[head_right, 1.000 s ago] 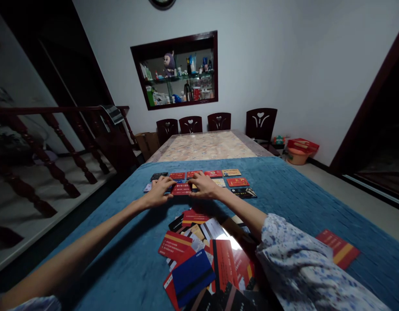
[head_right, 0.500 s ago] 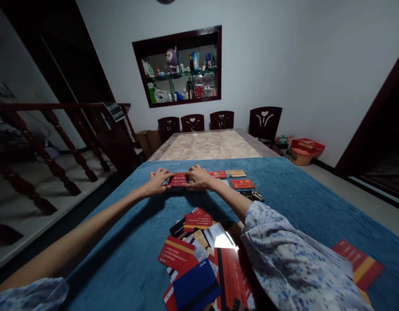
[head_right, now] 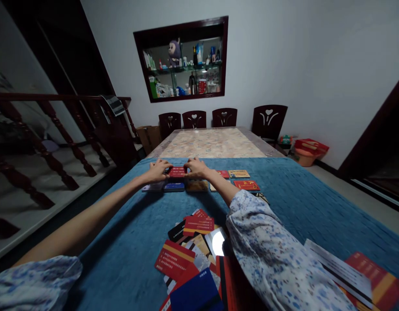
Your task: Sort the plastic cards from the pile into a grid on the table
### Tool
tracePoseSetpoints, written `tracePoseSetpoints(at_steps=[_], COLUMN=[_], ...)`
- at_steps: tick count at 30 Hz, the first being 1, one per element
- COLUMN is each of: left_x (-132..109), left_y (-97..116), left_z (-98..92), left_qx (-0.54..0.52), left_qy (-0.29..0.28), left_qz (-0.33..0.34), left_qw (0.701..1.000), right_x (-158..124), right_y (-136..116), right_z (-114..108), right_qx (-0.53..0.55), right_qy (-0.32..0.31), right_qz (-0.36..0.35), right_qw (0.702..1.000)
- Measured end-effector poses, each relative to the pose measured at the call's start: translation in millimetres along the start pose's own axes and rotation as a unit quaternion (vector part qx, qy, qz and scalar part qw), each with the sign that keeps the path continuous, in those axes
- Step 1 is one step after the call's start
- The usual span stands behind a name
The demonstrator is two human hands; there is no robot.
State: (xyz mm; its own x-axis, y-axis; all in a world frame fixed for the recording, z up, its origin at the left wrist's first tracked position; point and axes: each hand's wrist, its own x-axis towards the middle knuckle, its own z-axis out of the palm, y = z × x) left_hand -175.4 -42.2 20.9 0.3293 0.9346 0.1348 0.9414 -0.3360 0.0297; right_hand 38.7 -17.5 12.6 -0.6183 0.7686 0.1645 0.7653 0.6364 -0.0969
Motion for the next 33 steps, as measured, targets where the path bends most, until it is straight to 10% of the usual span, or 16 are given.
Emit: tracePoseSetpoints(at_steps=[33], left_x=[37], left_y=[-19], left_z=[23.0], left_qx=[0.022], left_qy=[-0.131], left_qz=[-0.022], left_qw=[0.991], right_x=[34], right_y=[0], right_z=[21], right_qx=[-0.042], right_qy=[-0.124], right_qz=[0.055], right_qw=[0.99])
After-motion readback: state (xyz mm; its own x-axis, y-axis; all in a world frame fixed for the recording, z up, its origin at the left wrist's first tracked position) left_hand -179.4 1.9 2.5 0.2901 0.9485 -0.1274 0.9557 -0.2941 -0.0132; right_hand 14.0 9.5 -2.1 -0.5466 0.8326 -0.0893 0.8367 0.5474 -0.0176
